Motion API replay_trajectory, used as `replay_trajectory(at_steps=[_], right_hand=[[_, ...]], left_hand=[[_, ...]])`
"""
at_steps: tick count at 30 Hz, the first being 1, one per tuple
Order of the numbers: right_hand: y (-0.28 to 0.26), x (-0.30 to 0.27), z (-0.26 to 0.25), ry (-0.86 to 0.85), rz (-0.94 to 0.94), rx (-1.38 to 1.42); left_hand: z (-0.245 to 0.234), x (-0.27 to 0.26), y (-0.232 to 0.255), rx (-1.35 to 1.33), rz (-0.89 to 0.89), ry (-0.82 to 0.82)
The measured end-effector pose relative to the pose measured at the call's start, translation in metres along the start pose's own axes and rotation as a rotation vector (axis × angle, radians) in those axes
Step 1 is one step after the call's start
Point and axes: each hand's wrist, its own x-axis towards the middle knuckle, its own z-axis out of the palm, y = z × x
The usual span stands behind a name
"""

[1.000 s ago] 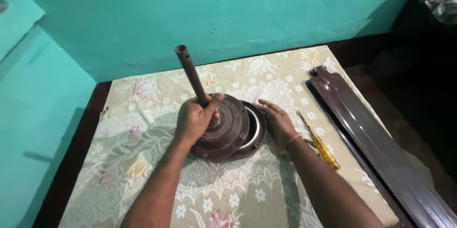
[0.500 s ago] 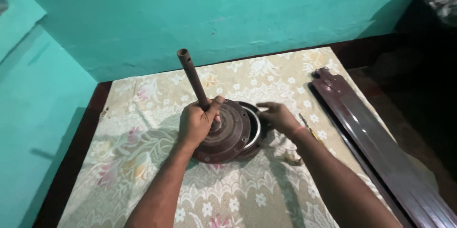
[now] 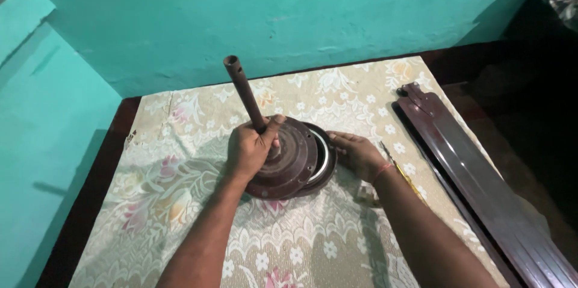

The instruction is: The person uses a screwdriver to remove screws from the base of an electric fan, separates the motor housing from the base, and then reassembles the unit by aligning the parts and tightening the screws.

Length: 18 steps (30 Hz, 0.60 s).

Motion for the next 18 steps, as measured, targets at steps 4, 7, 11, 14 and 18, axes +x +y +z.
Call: replay_trajectory(at_steps=[4, 7, 11, 14, 18], right_hand=[[0.004, -0.005, 0.003, -0.006, -0.106, -0.006], [0.011, -0.017, -0.006, -0.040, -0.184, 0.056], [0.012, -0.014, -0.008, -0.054, -0.231, 0.044], [0.014, -0.012, -0.010, -0.052, -0.237, 0.003], [0.016, -0.010, -0.010, -0.059, -0.262, -0.036]], left_hand=[[0.011, 0.004, 0.005, 0.085, 0.020, 0.008], [0.020, 0.005, 0.005, 0.150, -0.040, 0.018], [0.026, 0.006, 0.005, 0.067, 0.003, 0.018], [0.029, 0.009, 0.001, 0.055, 0.023, -0.015], [0.033, 0.008, -0.008, 0.089, 0.060, -0.028]])
